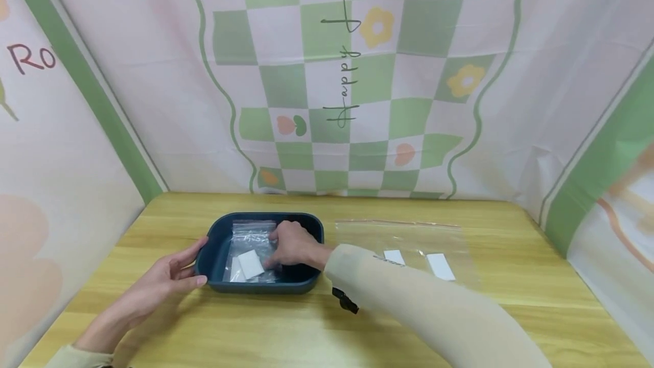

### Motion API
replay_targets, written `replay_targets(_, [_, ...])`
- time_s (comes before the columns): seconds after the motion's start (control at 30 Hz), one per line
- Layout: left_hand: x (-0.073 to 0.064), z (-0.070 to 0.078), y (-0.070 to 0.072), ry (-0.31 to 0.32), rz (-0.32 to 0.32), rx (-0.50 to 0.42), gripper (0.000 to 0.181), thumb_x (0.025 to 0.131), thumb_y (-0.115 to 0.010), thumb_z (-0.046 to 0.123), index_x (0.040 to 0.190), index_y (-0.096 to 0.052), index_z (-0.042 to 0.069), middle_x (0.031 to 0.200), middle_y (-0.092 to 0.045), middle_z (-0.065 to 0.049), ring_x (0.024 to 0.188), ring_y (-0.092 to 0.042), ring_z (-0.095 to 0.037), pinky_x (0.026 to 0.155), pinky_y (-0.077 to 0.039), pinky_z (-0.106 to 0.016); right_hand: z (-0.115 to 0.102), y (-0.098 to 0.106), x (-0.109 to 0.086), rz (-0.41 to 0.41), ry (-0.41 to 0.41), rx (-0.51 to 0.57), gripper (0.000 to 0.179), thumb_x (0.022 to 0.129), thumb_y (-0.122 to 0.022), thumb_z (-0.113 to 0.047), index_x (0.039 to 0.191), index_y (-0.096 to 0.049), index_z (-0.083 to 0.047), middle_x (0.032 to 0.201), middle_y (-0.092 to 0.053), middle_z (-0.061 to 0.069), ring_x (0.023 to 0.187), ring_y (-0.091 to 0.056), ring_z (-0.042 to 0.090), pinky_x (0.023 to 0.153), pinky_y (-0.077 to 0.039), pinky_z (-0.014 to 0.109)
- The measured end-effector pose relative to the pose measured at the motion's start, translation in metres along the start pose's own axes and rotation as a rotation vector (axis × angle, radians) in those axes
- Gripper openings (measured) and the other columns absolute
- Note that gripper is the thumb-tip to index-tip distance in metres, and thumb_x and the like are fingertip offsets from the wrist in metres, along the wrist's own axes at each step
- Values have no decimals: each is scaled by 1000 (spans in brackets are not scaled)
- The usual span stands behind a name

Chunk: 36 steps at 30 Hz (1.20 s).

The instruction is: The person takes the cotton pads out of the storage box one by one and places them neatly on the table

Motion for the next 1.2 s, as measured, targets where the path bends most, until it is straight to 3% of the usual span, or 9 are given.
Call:
replay_targets(0.13, [0, -2, 1, -6, 1, 15, 88, 99, -73, 5, 166, -16, -2, 169, -10, -28, 146, -31, -52, 107, -47, -31, 4, -1, 3, -8, -30, -65, 67, 79, -96, -30, 133, -71, 0, 64, -63, -6, 57, -55, 6, 58, -47, 22])
replay_targets(0.27, [1, -3, 2, 4, 5, 12, 88, 99, -74, 5, 166, -17, -2, 169, -10, -26, 146, -30, -51, 108, -46, -31, 7, -1, 5, -26, -74, -107, 68, 78, -97, -33, 135, -72, -4, 68, -65, -1, 57, -52, 9, 63, -49, 25])
replay_targets(0.4, [1, -4, 2, 13, 7, 11, 89, 99, -74, 5, 166, -16, -1, 170, -10, -25, 147, -30, -51, 108, -46, -30, 9, -1, 5, -29, -101, -110, 64, 78, -97, -33, 133, -74, -7, 96, -78, 7, 55, -47, 10, 63, -47, 25])
replay_targets(0.5, [1, -2, 2, 3, 4, 13, 88, 99, -74, 5, 166, -16, -2, 169, -10, -26, 147, -31, -51, 108, -46, -31, 9, -1, 3, -14, -102, -92, 58, 78, -97, -31, 129, -76, -9, 112, -79, 6, 55, -48, 10, 61, -46, 24])
replay_targets(0.73, [1, -3, 2, 9, 9, 4, 88, 98, -74, 4, 166, -17, -2, 169, -9, -26, 147, -30, -51, 109, -45, -34, 5, -2, 0, 50, -47, -22, 36, 83, -93, -20, 115, -82, -8, 92, -79, 0, 70, -67, 6, 66, -57, 26])
replay_targets(0.93, [0, -6, 3, 35, 15, 14, 89, 98, -75, 7, 167, -18, 1, 170, -9, -25, 147, -29, -52, 109, -45, -33, -1, -2, 1, 92, -14, -17, 9, 87, -90, -16, 92, -86, -11, 84, -77, -5, 75, -68, 8, 68, -58, 27])
replay_targets(1.07, [0, -5, 3, 33, 18, 16, 90, 98, -75, 7, 166, -18, 0, 170, -10, -26, 147, -30, -52, 109, -46, -33, -1, -6, 2, 72, -50, 6, 33, 82, -94, -23, 109, -83, -7, 75, -73, -4, 64, -61, 6, 61, -53, 24])
replay_targets(1.2, [1, -4, 3, 41, 23, 12, 89, 98, -75, 6, 167, -19, 1, 170, -11, -25, 147, -31, -51, 108, -46, -33, -1, -7, 2, 46, -76, -6, 60, 77, -98, -30, 126, -77, -4, 78, -76, -2, 61, -60, 5, 63, -53, 23])
Point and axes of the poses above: each hand's wrist, its own x-axis towards the middle knuckle, its own y-axis out of the back of the hand, z = x × y, the point moved 7 cm from there along x, towards the middle knuckle
